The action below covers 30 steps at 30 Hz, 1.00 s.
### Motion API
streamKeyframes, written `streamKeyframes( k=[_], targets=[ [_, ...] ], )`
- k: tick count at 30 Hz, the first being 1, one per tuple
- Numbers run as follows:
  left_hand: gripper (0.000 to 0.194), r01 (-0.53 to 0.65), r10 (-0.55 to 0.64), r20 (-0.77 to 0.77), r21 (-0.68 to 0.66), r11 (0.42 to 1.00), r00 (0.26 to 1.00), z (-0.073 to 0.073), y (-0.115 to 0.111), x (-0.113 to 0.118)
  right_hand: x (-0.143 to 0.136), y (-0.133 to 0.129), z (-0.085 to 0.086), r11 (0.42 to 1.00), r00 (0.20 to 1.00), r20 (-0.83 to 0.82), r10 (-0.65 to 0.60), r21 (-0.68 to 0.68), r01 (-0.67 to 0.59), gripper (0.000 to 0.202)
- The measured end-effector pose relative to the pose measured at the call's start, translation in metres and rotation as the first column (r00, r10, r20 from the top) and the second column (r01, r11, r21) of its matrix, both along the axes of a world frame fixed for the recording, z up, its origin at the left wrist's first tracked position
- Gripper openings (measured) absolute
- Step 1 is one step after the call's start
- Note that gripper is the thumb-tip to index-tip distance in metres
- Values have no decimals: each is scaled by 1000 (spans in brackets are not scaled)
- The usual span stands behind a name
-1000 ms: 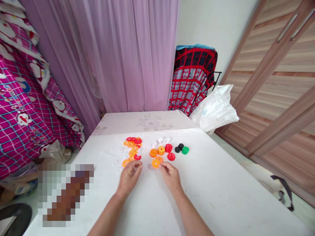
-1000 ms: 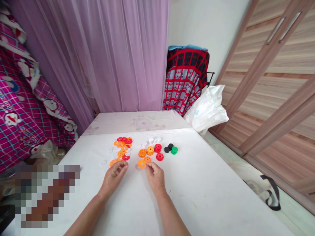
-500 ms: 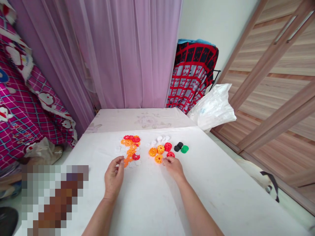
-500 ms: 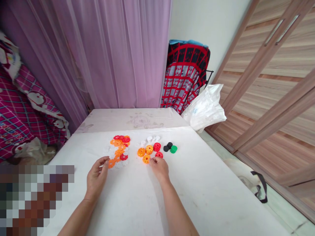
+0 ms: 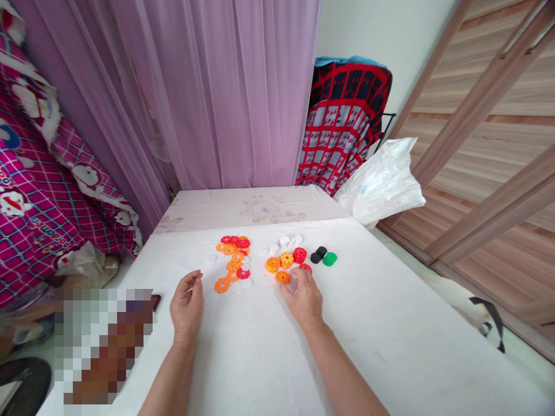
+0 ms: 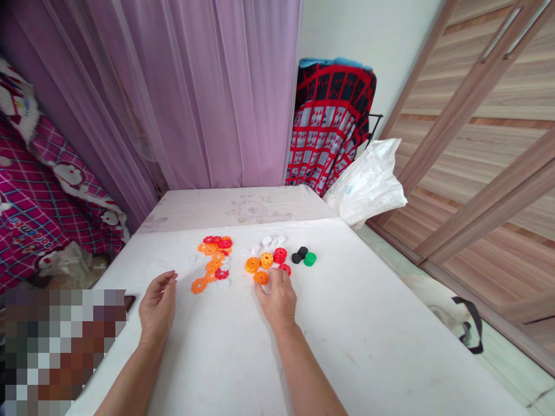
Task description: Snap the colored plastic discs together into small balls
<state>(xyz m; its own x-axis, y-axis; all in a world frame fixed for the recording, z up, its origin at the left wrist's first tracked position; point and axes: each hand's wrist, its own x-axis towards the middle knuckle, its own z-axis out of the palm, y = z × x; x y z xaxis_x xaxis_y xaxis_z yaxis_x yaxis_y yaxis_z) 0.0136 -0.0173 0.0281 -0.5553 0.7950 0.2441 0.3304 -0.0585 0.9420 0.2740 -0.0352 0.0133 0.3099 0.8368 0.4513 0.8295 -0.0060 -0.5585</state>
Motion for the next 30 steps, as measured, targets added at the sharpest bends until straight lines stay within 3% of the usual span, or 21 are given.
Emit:
streamKeyframes(
  k=[5,10,15,23,26,30],
  targets=[
    [33,7,-7,6,19,1000,1000,-4,2,-2,-10,8,-2,998,986,163,-13,-59,23,27],
    [32,8,-11,89,30,1000,996,-11,6,-5,-9,11,-3,998,978,208,8,-62,5,13],
    [35,1,-7,136,45,999,991,-14,9,-10,-8,10,-2,998,973,229,23,-65,-8,11],
    [30,128,-144,-161,-105,986,976,-12,5,-17,-3,5,-4,998,984,170,47,27,-52,13],
    [29,123,-140,-163,-108,986,977,-13,5,-17,-8,1,1,987,977,179,118,87,-135,12],
    [29,86,-89,-63,-47,995,994,-17,7,-16,-31,4,15,949,928,219,300,31,-314,17]
  ],
)
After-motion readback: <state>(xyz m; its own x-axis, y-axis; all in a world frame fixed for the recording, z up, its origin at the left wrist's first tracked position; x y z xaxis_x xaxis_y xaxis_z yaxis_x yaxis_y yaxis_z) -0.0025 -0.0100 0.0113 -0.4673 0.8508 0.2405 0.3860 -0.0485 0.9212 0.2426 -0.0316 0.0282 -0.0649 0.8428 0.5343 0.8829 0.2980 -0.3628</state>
